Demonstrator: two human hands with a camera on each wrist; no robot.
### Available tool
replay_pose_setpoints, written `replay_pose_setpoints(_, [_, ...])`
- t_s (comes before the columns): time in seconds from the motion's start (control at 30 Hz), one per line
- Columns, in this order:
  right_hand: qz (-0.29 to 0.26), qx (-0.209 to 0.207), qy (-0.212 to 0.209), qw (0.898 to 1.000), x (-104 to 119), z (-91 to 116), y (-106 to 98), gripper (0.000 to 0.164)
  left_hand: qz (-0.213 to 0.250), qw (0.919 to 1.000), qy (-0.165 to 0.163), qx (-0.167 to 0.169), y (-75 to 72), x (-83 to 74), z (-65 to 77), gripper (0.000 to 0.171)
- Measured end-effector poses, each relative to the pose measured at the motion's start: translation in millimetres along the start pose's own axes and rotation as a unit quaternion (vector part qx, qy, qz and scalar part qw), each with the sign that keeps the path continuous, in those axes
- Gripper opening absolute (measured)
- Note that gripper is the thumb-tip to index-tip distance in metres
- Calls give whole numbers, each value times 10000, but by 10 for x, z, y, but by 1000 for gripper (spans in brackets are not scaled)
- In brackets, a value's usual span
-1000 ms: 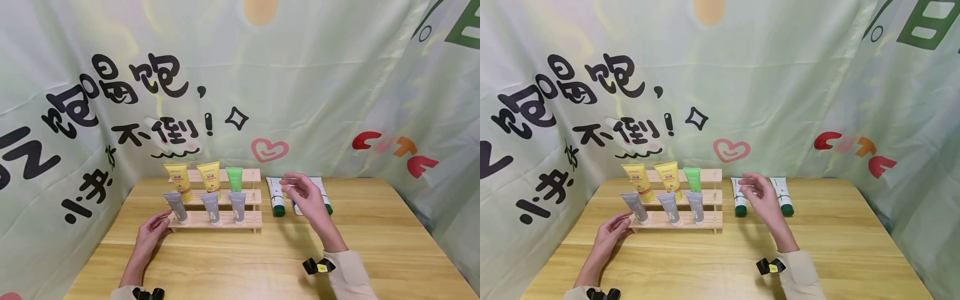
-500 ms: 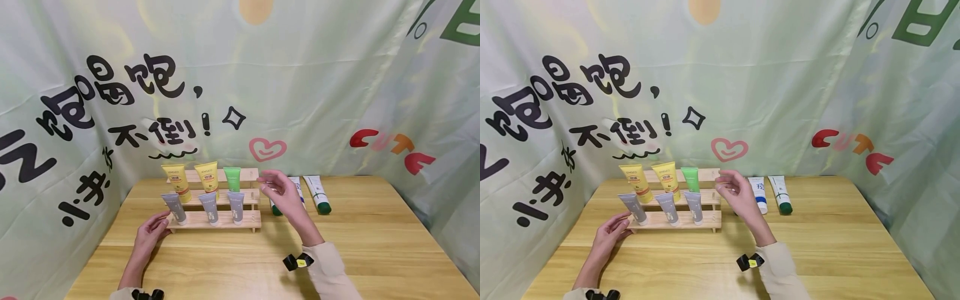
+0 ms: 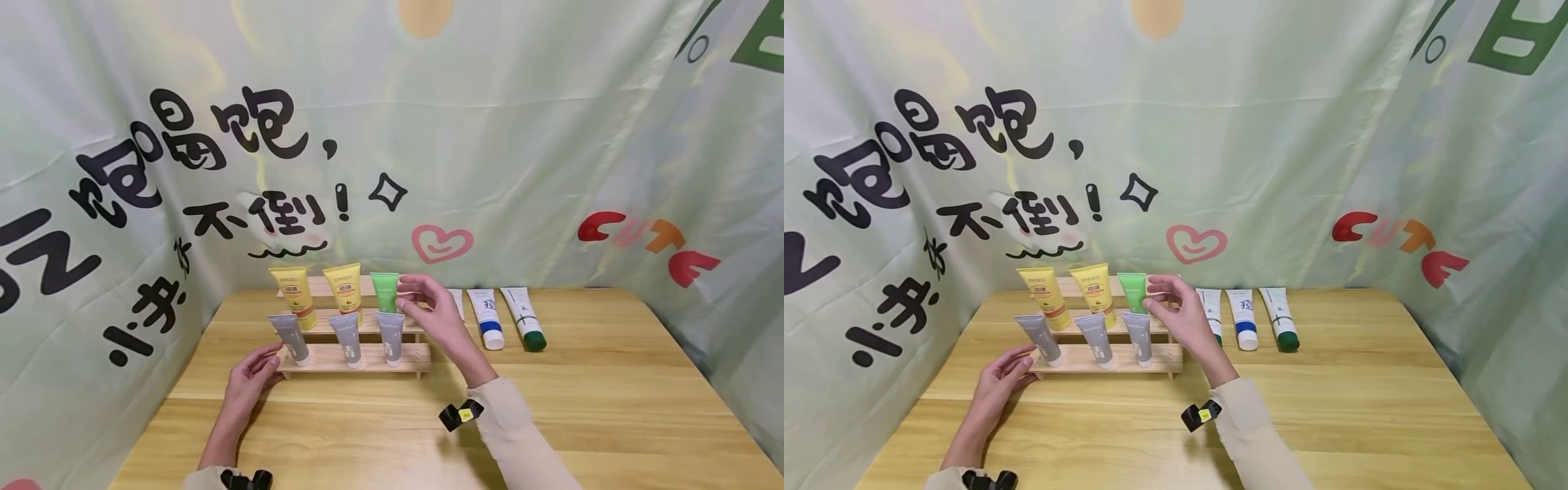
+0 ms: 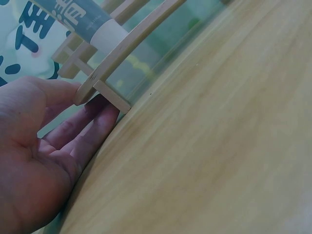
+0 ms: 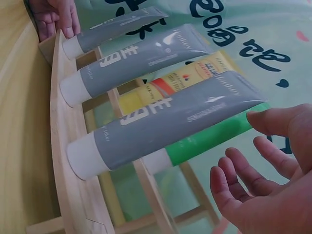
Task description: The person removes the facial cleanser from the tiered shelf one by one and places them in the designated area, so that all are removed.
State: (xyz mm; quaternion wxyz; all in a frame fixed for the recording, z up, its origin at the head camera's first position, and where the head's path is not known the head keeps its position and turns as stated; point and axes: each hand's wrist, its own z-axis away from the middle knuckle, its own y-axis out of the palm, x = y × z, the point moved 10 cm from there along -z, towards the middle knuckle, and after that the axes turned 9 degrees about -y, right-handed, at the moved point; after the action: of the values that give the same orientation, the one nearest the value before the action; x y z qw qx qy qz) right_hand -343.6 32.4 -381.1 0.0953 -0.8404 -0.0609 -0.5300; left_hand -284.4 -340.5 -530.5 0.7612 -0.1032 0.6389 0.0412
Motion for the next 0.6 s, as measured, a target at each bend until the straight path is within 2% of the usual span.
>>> replay_pose_setpoints(0.6, [173, -276, 340, 9989, -230, -62, 92, 39, 58, 10000, 5, -3, 15, -24, 17, 43])
